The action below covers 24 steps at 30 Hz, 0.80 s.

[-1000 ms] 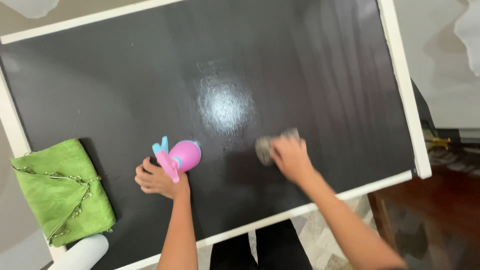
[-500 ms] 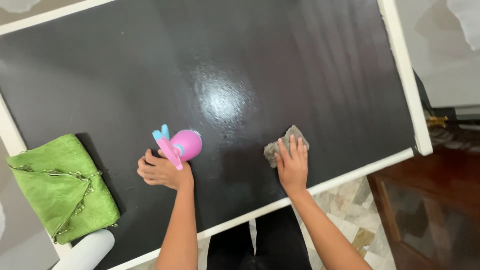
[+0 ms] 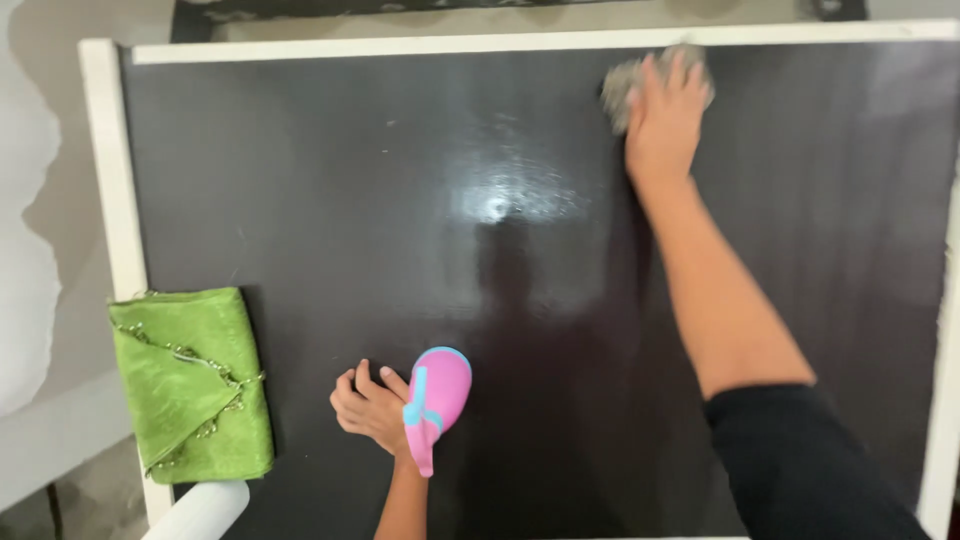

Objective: The person cleans a black table surface using a spray bottle and a cloth. They also move a white vase with feathers and a green clutch purse to a nearby wooden cabinet before returning to wipe the table.

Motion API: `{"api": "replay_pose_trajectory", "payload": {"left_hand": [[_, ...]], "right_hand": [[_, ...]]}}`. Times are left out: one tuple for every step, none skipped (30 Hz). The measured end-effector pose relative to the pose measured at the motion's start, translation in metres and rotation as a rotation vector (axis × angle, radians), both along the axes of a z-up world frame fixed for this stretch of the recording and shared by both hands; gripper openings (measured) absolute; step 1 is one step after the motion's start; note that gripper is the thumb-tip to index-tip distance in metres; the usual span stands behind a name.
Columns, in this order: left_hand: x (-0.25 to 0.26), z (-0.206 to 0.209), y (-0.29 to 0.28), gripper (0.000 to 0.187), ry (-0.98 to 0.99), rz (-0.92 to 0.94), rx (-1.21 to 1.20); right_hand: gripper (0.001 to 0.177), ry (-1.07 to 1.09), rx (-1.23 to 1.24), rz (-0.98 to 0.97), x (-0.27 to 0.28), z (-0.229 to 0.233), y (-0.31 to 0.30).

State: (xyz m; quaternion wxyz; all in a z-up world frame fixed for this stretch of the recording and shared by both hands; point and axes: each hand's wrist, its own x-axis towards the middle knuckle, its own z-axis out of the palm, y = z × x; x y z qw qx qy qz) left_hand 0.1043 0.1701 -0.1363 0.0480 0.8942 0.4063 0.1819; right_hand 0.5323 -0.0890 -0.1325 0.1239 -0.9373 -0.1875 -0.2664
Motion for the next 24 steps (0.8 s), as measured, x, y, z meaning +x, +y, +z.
{"api": "replay_pose_trajectory", "payload": {"left_hand": [[0.006,0.002,0.003,0.031,0.006,0.019,0.005],[0.006,0.005,0.004,0.031,0.01,0.027,-0.029],[0.004,0.008,0.004,0.03,0.013,0.035,-0.062],[0.002,0.008,0.004,0.03,0.028,0.047,-0.065],[-0.002,0.009,0.003,0.031,0.021,0.034,-0.047],[0.003,0.006,0.001,0.032,-0.006,0.003,-0.033],[-0.001,0.005,0.002,0.032,-0.01,-0.002,-0.042],[-0.001,0.005,0.002,0.031,-0.006,0.007,-0.05],[-0.002,0.005,0.001,0.031,-0.001,0.015,-0.059],[-0.002,0.006,0.0,0.031,-0.01,0.004,-0.067],[-0.004,0.008,-0.001,0.03,-0.046,-0.011,-0.023],[-0.004,0.008,0.0,0.03,-0.09,-0.028,0.026],[-0.007,-0.005,0.002,0.03,-0.106,-0.043,0.023],[-0.009,-0.018,0.004,0.029,-0.076,0.011,0.078],[-0.012,-0.031,0.006,0.031,-0.046,0.066,0.132],[-0.012,-0.032,0.006,0.031,-0.052,0.052,0.131],[-0.013,-0.034,0.007,0.031,-0.054,0.06,0.133],[-0.013,-0.036,0.008,0.031,-0.054,0.068,0.135],[-0.014,-0.038,0.011,0.031,-0.058,0.052,0.135],[-0.018,-0.04,0.012,0.032,-0.106,0.033,0.091],[-0.02,-0.044,0.013,0.033,-0.154,0.014,0.046],[-0.025,-0.039,0.015,0.033,-0.153,0.001,0.038],[-0.028,-0.036,0.016,0.036,-0.206,-0.029,-0.005],[-0.029,-0.033,0.016,0.04,-0.258,-0.061,-0.049]], "right_hand": [[0.04,0.006,0.005,0.019,0.024,0.001,0.008],[0.038,0.029,0.009,0.029,0.042,0.001,0.013],[0.036,0.051,0.014,0.039,0.058,0.002,0.018],[0.036,0.067,0.011,0.05,0.052,0.011,0.025],[0.031,-0.014,0.018,0.082,0.046,0.02,0.03],[0.025,-0.113,0.019,0.098,0.046,0.036,0.027],[0.025,-0.117,0.01,0.094,0.032,0.027,0.024],[0.03,-0.015,0.0,0.09,0.02,0.022,0.018],[0.037,0.086,-0.01,0.087,0.007,0.018,0.011],[0.037,0.077,-0.018,0.076,-0.022,0.021,0.01],[0.038,0.106,-0.039,0.063,-0.053,0.023,0.009],[0.04,0.127,-0.054,0.046,-0.084,0.025,0.009],[0.04,0.111,-0.055,0.03,-0.121,0.024,0.006],[0.038,0.129,-0.068,0.012,-0.158,0.021,0.004],[0.036,0.148,-0.081,-0.006,-0.195,0.017,0.004],[0.036,0.143,-0.08,-0.021,-0.24,0.022,0.001],[0.038,0.196,-0.056,-0.035,-0.284,0.026,0.0],[0.039,0.25,-0.031,-0.049,-0.329,0.028,0.0],[0.039,0.248,-0.028,-0.065,-0.369,0.023,-0.005],[0.04,0.249,-0.022,-0.075,-0.411,0.019,-0.01],[0.042,0.251,-0.016,-0.084,-0.452,0.014,-0.014],[0.042,0.252,-0.022,-0.098,-0.487,0.016,-0.017],[0.041,0.274,-0.007,-0.126,-0.521,0.017,-0.019],[0.041,0.296,0.008,-0.156,-0.554,0.019,-0.02]]}}
